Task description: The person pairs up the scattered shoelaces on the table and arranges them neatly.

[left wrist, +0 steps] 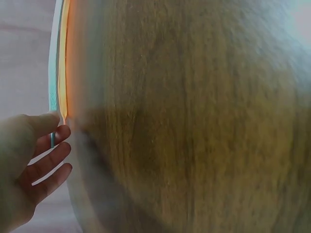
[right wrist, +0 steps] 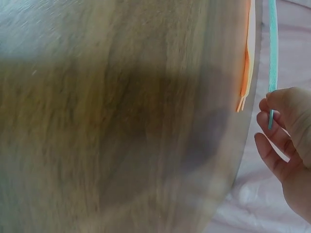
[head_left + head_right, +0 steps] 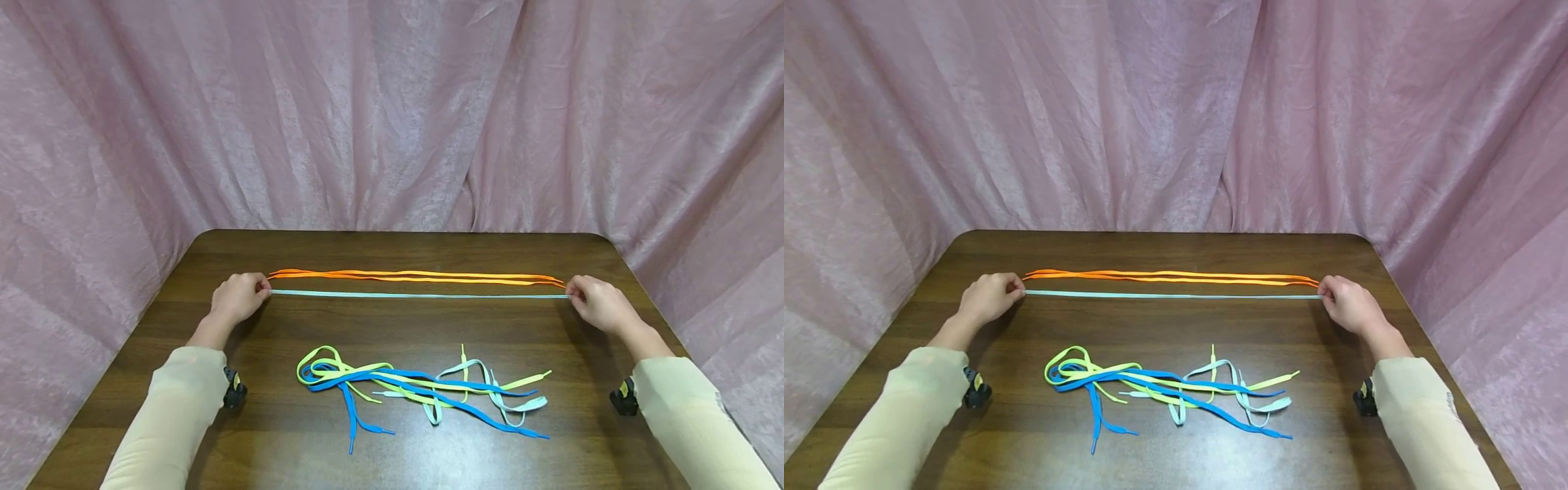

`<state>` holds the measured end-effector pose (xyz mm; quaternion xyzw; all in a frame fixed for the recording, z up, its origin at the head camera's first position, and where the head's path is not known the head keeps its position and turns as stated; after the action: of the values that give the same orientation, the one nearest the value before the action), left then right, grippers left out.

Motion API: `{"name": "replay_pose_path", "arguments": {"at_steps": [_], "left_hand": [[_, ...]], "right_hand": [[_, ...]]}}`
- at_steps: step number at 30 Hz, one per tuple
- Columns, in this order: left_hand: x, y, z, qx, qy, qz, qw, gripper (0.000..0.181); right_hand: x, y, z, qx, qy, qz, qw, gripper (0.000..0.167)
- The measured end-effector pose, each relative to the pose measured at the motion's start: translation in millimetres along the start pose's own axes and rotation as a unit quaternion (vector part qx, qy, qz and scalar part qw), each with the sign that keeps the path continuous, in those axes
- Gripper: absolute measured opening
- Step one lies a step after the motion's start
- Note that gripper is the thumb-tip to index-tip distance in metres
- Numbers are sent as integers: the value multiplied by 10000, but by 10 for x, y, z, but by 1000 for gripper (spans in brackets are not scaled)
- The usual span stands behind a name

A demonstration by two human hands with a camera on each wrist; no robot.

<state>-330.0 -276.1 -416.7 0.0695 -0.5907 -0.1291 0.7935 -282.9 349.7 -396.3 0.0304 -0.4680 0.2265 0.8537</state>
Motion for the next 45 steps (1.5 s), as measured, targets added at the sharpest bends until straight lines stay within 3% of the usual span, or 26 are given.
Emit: {"name": "replay_pose_path", "arguments": {"at_steps": [6, 12, 19, 34, 45], "left_hand": [[-48, -29, 22, 170, -3, 50, 9998, 9], [-76, -16, 41, 183, 35, 31, 9998, 9], [-90, -6, 77, 235, 55, 70, 9997, 8], [-137, -46, 97, 449, -94, 149, 9988, 9], [-151, -35, 101, 419, -240, 209, 9986, 8]], "right_hand": [[-75, 45, 36, -318, -300, 61, 9990, 12], [-128, 85, 42, -461, -244, 165, 9985, 9], [-265, 124, 43, -652, -658, 144, 9956, 7], [-370, 134, 53, -841, -953, -22, 9919, 5], [-401, 121, 71, -763, -956, -34, 9925, 4]]}}
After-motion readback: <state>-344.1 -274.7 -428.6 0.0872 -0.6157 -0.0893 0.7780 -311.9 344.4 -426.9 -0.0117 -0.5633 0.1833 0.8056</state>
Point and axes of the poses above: each hand's wrist, its own z-axis towards the middle knuckle, its own x-axis out of the back of the hand, y = z × x, the point moved 7 cm from there along z, towards the middle knuckle, and after that the axes turned 14 degrees about y, right-handed, at the moved point
